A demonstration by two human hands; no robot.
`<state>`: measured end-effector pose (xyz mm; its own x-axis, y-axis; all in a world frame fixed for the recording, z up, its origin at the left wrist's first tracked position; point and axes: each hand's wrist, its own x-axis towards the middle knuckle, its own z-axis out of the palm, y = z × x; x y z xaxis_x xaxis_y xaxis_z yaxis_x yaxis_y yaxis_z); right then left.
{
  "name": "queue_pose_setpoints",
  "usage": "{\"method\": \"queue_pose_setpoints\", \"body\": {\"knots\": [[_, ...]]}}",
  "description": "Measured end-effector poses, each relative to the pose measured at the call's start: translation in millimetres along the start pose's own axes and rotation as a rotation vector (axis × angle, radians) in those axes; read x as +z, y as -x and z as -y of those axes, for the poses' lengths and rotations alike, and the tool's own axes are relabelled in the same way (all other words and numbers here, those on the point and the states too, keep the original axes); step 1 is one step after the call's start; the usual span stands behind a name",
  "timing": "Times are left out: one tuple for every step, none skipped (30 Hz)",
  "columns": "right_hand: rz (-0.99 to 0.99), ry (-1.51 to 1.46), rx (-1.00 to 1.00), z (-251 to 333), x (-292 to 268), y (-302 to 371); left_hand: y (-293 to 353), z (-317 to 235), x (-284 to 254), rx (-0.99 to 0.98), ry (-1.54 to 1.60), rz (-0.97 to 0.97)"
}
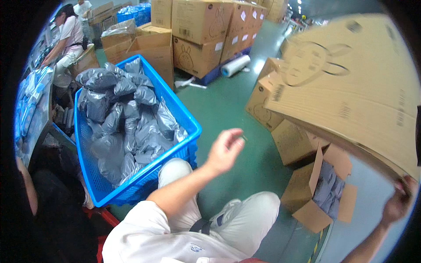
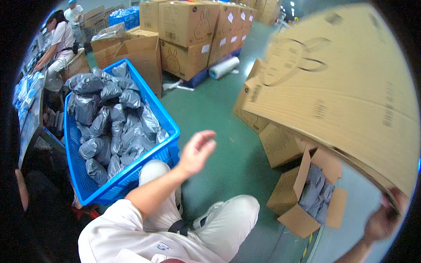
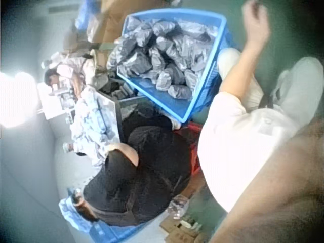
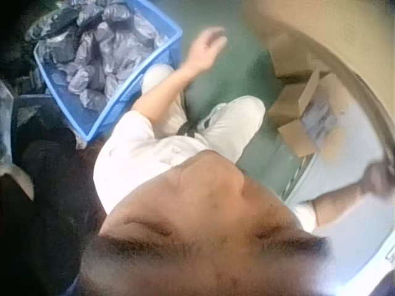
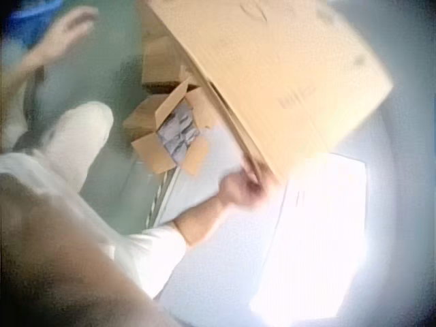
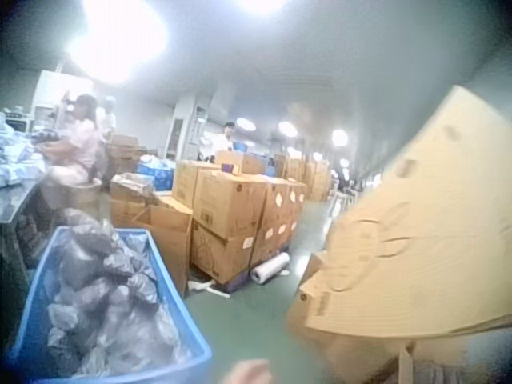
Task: The person takes grey packages from a blue crate and stacks them into cardboard boxes, then sets the full box aside and prepares an empty one to repeat the process.
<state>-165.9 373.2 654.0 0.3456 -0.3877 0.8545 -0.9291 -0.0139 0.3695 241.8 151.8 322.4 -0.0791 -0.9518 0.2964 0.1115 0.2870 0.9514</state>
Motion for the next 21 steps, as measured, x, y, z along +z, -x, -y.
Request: {"method": "queue_pose_setpoints", "body": {"knots": [[0.052,-0.054,-0.119,20.0,35.0,4.4,-1.9,-4.1,-8.5,-0.009,0.035,-0.073],[0.106,-0.122,-0.217,42.5,67.9,8.8,-1.4,-4.0,-27.8,0.024,0.091,-0.131],[0.155,-0.202,-0.287,57.9,100.9,15.6,-2.2,-11.5,-47.4,0.076,0.023,-0.200],[0.223,-0.285,-0.343,72.8,131.6,30.7,-0.2,-21.0,-61.6,0.106,-0.022,-0.250],[0.352,-0.441,-0.338,93.8,157.6,38.0,0.4,-26.9,-77.0,0.144,-0.051,-0.307],[0.409,-0.435,-0.428,87.3,185.8,62.6,-2.3,-31.5,-83.7,0.162,-0.026,-0.337],[0.500,-0.534,-0.468,101.1,199.5,64.4,-7.3,-31.5,-84.1,0.175,0.000,-0.363],[0.615,-0.525,-0.444,98.3,217.5,85.2,-14.4,-24.6,-76.0,0.191,-0.064,-0.364],[0.657,-0.526,-0.422,98.9,235.1,102.9,-19.5,-18.4,-69.7,0.212,-0.144,-0.371],[0.706,-0.491,-0.423,88.0,254.3,130.8,-25.1,-11.5,-57.7,0.229,-0.379,-0.317],[0.798,-0.498,-0.451,79.9,270.1,159.4,-32.1,-11.4,-35.6,0.282,-0.568,-0.247],[0.872,-0.523,-0.484,77.5,282.9,180.0,-34.8,-4.4,-22.4,0.280,-0.635,-0.134],[0.832,-0.550,-0.540,79.1,289.0,187.0,-40.0,3.1,-12.1,0.281,-0.702,-0.026],[0.793,-0.574,-0.593,82.1,293.5,194.8,-49.3,10.8,-0.5,0.343,-0.872,0.085],[0.756,-0.604,-0.644,83.9,296.2,205.6,-57.1,20.1,8.6,0.401,-1.041,0.204],[0.767,-0.600,-0.578,80.0,295.4,205.5,-63.5,24.7,15.4,0.469,-1.226,0.374],[0.739,-0.566,-0.592,75.5,288.7,205.9,-69.0,27.9,20.3,0.598,-1.228,0.484],[0.751,-0.575,-0.559,64.4,286.6,214.4,-79.7,29.2,28.6,0.589,-1.218,0.673],[0.761,-0.584,-0.526,52.7,285.1,223.4,-87.5,30.3,37.6,0.579,-1.202,0.860],[0.738,-0.545,-0.476,46.7,284.6,233.0,-90.2,32.6,50.7,0.450,-1.488,1.052],[0.718,-0.503,-0.426,40.9,284.4,244.2,-78.3,47.2,53.2,0.541,-1.408,0.915]]}}
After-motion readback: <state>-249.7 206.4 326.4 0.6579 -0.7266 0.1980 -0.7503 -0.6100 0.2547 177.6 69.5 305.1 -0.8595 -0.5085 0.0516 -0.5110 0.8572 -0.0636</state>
